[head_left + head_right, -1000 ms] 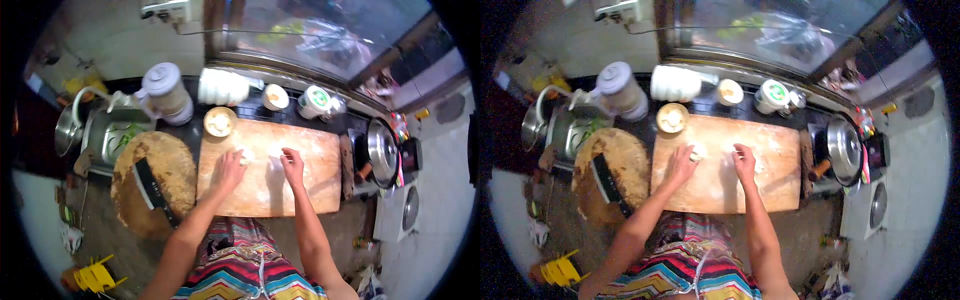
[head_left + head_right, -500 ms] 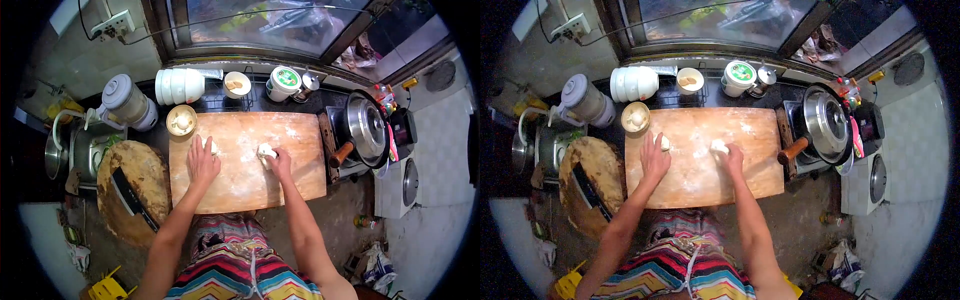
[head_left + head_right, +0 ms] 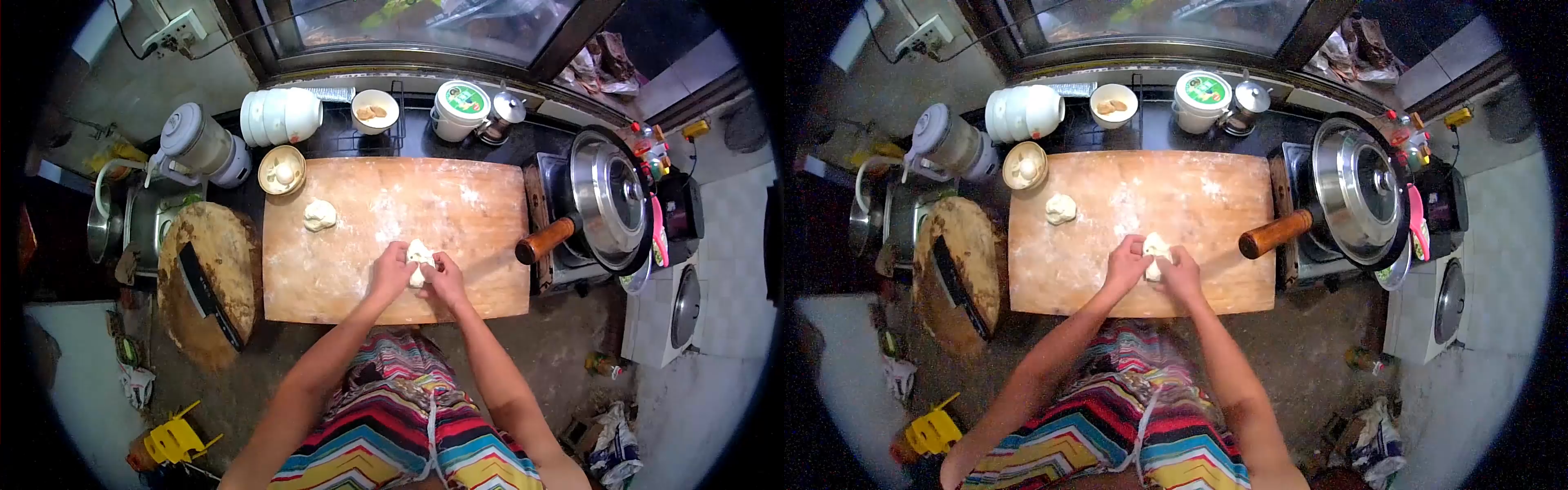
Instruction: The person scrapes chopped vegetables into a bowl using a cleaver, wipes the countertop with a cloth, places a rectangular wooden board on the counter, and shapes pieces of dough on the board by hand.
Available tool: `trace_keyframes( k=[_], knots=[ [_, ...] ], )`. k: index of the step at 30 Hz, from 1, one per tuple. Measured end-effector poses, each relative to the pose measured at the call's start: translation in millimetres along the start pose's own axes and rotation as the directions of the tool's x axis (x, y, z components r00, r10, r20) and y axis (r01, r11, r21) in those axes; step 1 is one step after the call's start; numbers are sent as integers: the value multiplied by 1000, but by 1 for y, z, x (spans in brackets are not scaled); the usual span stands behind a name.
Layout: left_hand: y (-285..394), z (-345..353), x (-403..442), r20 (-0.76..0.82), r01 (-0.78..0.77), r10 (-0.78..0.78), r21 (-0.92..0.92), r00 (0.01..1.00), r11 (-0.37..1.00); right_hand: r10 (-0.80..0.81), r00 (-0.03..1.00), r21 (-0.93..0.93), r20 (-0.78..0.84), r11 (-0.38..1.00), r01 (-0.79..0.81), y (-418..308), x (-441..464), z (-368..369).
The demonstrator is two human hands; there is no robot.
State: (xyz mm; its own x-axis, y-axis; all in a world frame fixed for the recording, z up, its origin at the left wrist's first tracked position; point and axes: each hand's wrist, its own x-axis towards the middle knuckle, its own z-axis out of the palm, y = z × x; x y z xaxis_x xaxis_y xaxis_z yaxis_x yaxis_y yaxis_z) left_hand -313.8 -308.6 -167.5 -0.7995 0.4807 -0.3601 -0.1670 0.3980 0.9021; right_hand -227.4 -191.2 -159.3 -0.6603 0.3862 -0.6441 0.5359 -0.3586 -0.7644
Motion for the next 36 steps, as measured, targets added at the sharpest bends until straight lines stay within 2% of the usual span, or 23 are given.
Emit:
trace_keyframes(
  k=[1,2,3,5,6,9,10,12,13,15,16,17,20,24,27,28,29,30,31,32,33,35,36],
  knots=[
    [-3,3,1,-56,17,-17,10,998,1000,23,1000,-13,19,1000,-23,-2,1,-5],
    [-17,6,6,-93,18,-23,-54,995,998,77,991,-110,110,992,-65,-8,4,-15],
    [-31,8,8,-114,42,-56,-119,992,992,-35,997,-230,69,972,50,0,8,-26],
    [-29,6,7,-153,79,-120,-254,981,964,-276,961,-468,29,846,257,-6,8,-31],
    [-28,5,5,-183,118,-134,-93,974,989,-296,954,-536,54,797,278,-12,5,-39],
    [-23,-8,-6,-122,-66,109,312,987,948,-374,910,-359,180,836,414,-8,16,-29],
    [-14,-12,-7,-153,-89,131,251,980,964,-341,911,-282,231,873,398,-23,5,-16],
    [5,-20,-4,-215,-143,169,130,962,981,-324,917,-308,234,870,386,-5,26,-11],
    [5,-14,-1,-197,-219,293,328,936,919,-318,918,-324,236,865,383,-1,34,-9],
    [3,14,15,-83,-341,521,666,850,663,-351,917,-328,187,858,396,-4,40,-5],
    [2,27,19,-3,-361,517,713,856,601,-413,887,-318,207,829,460,2,47,-8],
    [3,32,23,19,-352,489,719,872,600,-472,853,-309,224,795,522,-1,45,-10],
    [6,37,47,61,-336,451,758,890,560,-265,954,-204,139,935,290,-30,20,-13],
    [9,36,79,-26,-299,475,747,880,594,-75,979,-12,188,997,79,-26,42,-13],
    [-9,36,83,47,-376,571,795,820,475,-21,974,-76,224,996,39,-29,55,-17],
    [5,28,70,44,-317,373,627,927,712,-252,945,-220,207,929,296,-27,52,-18],
    [31,16,45,99,-188,161,426,982,885,-467,857,-356,219,779,516,-20,44,-19],
    [42,10,28,203,-1,-44,215,978,977,-646,717,-477,261,560,678,-14,35,-21],
    [28,14,9,6,-120,121,193,993,974,-669,668,-396,326,545,739,-12,22,-26],
    [40,19,-14,-138,-89,131,274,982,957,-673,634,-343,381,534,773,-12,4,-25],
    [25,28,-29,-221,-57,114,250,969,967,-677,594,-284,435,523,804,-9,-9,-24],
    [-28,47,-41,-263,-264,424,480,867,837,-711,552,-248,436,495,833,6,-16,-25],
    [-26,49,-38,-202,-281,478,594,855,754,-727,533,-234,432,481,845,11,-17,-27]
  ],
)
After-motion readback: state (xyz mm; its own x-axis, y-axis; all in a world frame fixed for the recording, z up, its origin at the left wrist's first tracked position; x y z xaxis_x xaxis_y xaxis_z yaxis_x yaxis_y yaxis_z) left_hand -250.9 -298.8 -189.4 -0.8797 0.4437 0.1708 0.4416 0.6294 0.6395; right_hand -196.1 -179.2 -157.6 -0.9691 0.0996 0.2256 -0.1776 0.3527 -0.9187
